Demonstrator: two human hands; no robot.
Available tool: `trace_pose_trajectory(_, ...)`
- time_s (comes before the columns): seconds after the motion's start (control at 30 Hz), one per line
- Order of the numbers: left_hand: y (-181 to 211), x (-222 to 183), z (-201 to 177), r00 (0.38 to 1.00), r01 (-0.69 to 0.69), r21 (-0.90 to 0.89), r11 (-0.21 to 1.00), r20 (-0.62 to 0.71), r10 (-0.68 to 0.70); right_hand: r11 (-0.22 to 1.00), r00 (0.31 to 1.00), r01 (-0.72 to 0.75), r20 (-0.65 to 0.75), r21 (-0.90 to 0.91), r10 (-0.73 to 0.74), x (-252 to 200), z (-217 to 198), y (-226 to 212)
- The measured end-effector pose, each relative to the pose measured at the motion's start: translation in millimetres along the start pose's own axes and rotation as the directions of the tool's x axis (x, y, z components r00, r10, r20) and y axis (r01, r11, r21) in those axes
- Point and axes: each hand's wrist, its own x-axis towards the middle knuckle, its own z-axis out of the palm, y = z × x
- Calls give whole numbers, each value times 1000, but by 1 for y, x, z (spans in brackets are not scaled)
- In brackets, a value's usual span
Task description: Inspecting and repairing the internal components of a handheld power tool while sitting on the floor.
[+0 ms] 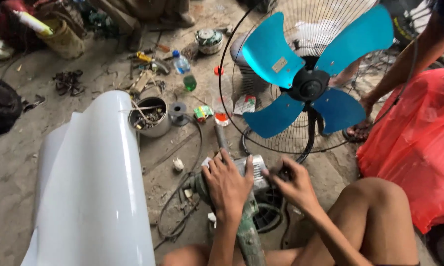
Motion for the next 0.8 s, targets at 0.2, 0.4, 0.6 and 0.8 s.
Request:
trace_pose_trajectory(0.2,-7,1,23,997,34,-50,998,73,-30,998,1000,18,0,61,-18,-22,-9,-28)
trace_pose_trajectory(0.4,-6,4,14,1000,-3,-32,999,24,4,1000,999,-1,-35,-27,0,-1,-3,-34)
trace_pose_trajectory(0.6,-11,1,25,990,27,-39,999,136,-22,961,976,183,-78,-208,-203,-33,-6,-35)
trace_pose_trajectory(0.8,-15,2,33,983,34,-16,999,178,-31,913,974,204,-24,-354,-227,-29,-4,-36)
